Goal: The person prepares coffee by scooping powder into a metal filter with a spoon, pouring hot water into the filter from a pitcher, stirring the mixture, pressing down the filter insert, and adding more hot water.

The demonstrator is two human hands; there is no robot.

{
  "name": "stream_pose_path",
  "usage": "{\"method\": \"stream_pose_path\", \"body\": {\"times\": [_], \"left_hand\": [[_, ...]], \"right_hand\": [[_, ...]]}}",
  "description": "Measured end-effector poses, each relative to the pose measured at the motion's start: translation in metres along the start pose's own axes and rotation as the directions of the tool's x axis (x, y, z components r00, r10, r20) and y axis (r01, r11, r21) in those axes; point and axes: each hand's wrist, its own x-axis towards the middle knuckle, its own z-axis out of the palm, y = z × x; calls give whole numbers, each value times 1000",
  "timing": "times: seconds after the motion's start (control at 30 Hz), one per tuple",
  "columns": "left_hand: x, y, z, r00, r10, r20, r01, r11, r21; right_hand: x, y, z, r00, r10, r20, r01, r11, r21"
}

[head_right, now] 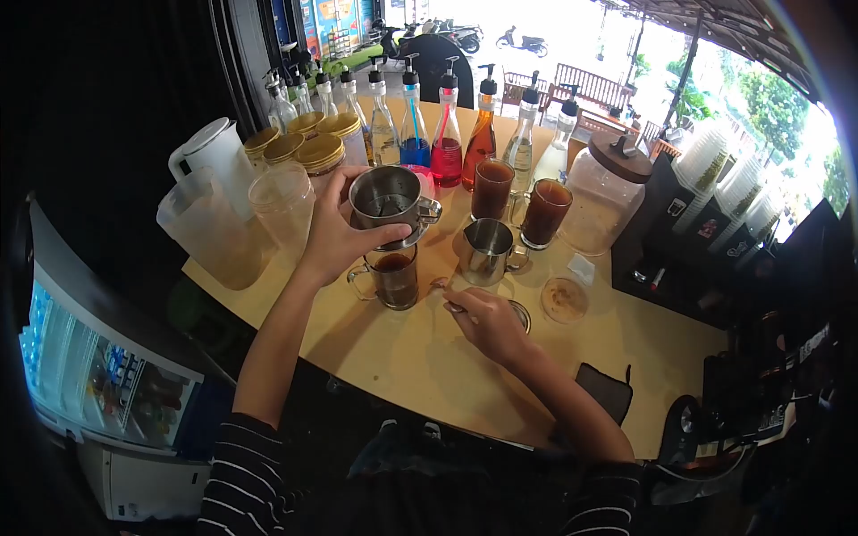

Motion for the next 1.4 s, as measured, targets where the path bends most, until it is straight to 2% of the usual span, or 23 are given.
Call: {"method": "stream_pose_path", "body": {"times": [0.03, 0.1, 0.23, 0.3, 0.37, 0.53, 0.6, 0.63, 0.73, 0.8, 0.87, 0.9, 0.97, 1.0, 1.03, 1.07, 1.1, 1.17, 1.2, 1.23, 1.3, 1.37, 1.4], "left_hand": [[-2, -1, 0, 1000, 17, 3, -17, 1000, -3], [-10, -10, 3, 1000, 21, -22, -20, 1000, 11], [-22, -16, 6, 999, 25, -48, -24, 1000, 14], [-26, -14, 7, 998, 19, -56, -19, 1000, -7], [-29, -14, 8, 998, 9, -62, -11, 999, -31], [-31, -13, 9, 988, 140, -61, -135, 987, 90], [-36, -17, 12, 990, 122, -74, -109, 981, 160], [-38, -19, 12, 990, 105, -89, -83, 970, 228], [-41, -19, 13, 991, 99, -90, -81, 980, 184], [-41, -19, 13, 987, 130, -90, -113, 978, 174], [-41, -18, 12, 983, 161, -92, -146, 976, 160], [-41, -17, 11, 972, 219, -91, -197, 959, 205], [-41, -15, 9, 955, 282, -90, -252, 935, 249], [-42, -14, 9, 959, 270, -83, -244, 941, 235], [-43, -13, 8, 963, 258, -76, -236, 946, 220], [-44, -12, 7, 962, 263, -78, -240, 945, 223], [-45, -11, 6, 962, 267, -60, -243, 934, 261], [-44, -11, 5, 958, 283, -42, -257, 914, 313], [-44, -12, 7, 965, 259, -51, -237, 935, 262], [-44, -12, 8, 970, 234, -58, -218, 954, 208], [-44, -10, 8, 966, 250, -65, -226, 940, 254], [-44, -11, 9, 984, 162, -71, -154, 983, 97], [-45, -13, 11, 983, 169, -69, -162, 982, 96]], "right_hand": [[-1, 1, 3, 1000, 1, 6, -1, 1000, 4], [-1, 3, 9, 986, -156, 57, 159, 986, -51], [-4, 11, 20, 957, -254, 141, 265, 962, -68], [-6, 13, 23, 934, -242, 262, 272, 959, -82], [-8, 15, 25, 929, -250, 272, 276, 959, -62], [-9, 15, 24, 923, -229, 308, 249, 968, -24], [-9, 11, 23, 950, -125, 285, 127, 992, 14], [-8, 6, 20, 951, -126, 283, 127, 992, 14], [1, -4, 5, 958, -60, 281, 85, 993, -78], [12, 2, -8, 996, -54, -69, 39, 978, -203], [27, 13, -32, 967, -52, -251, -58, 910, -411], [26, 32, -37, 966, -53, -251, -58, 909, -414], [23, 79, -39, 946, 124, -301, -206, 943, -261], [21, 85, -41, 945, 119, -303, -203, 943, -263], [18, 88, -43, 915, 349, -200, -357, 934, -4], [14, 92, -43, 846, 532, -40, -510, 828, 233], [9, 104, -40, 849, 526, -43, -503, 832, 233], [3, 125, -29, 854, 515, 70, -470, 709, 526], [5, 113, -27, 840, 541, 52, -456, 650, 608], [6, 110, -24, 847, 530, 45, -442, 655, 613], [8, 106, -23, 857, 515, -21, -327, 576, 749], [14, 103, -28, 868, 490, -81, -274, 610, 744], [19, 95, -36, 865, 493, -94, -278, 626, 728]]}}
